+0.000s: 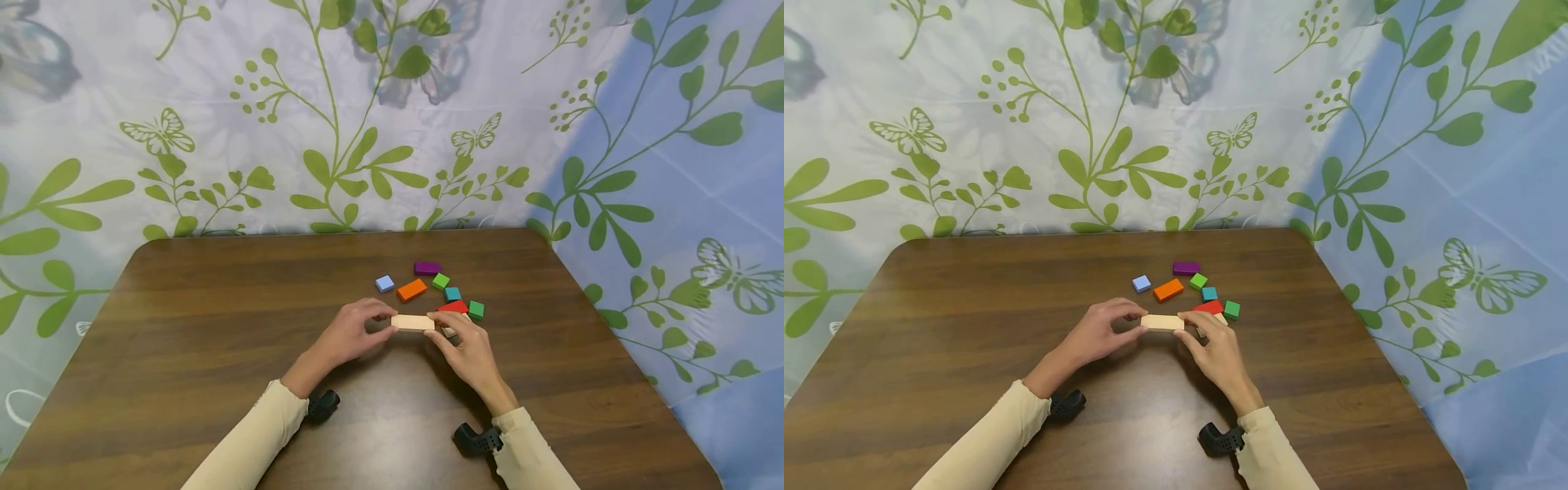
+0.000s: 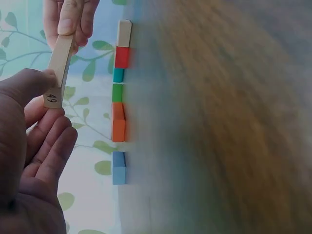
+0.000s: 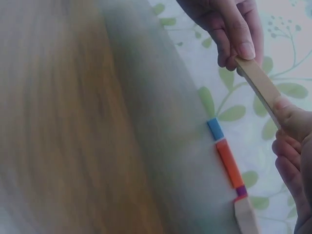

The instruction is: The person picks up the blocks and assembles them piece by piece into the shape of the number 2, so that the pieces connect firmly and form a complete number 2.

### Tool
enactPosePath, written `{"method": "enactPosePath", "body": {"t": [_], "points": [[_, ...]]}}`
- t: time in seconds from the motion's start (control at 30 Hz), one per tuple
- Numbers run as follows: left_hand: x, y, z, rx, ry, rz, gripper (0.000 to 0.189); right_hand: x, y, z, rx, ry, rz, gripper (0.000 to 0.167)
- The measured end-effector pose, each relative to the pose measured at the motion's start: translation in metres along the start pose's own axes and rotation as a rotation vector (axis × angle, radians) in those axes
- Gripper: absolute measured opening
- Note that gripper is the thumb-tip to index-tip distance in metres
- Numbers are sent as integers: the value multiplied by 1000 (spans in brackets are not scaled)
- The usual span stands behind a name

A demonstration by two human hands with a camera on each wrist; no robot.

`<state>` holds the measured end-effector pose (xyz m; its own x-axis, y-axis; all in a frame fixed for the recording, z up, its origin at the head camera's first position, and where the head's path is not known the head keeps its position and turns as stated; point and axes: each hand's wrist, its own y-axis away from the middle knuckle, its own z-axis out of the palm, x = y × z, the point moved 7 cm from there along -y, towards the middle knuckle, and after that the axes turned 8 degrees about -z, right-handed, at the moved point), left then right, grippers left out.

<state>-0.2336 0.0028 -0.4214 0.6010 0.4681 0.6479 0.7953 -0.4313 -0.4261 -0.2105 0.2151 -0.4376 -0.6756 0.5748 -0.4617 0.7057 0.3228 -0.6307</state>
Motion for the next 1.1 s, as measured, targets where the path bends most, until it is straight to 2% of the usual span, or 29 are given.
{"method": "enactPosePath", "body": {"t": [0.2, 0.37, 0.5, 0.77, 1.1], "points": [[4, 13, -13, 43, 39, 9, 25, -17, -4, 0, 0, -36, -62, 40], [3, 26, -21, 53, 48, -22, 25, -26, -5, 7, -30, -68, -120, 39], [3, 36, -26, 45, 38, -35, 25, -33, -3, 12, -42, -86, -140, 39], [6, 55, -35, 38, 16, -21, 24, -46, 0, 21, -73, -142, -187, 39], [3, 77, -39, -17, -13, -62, 23, -54, 4, 37, -185, -169, -180, 31]]}}
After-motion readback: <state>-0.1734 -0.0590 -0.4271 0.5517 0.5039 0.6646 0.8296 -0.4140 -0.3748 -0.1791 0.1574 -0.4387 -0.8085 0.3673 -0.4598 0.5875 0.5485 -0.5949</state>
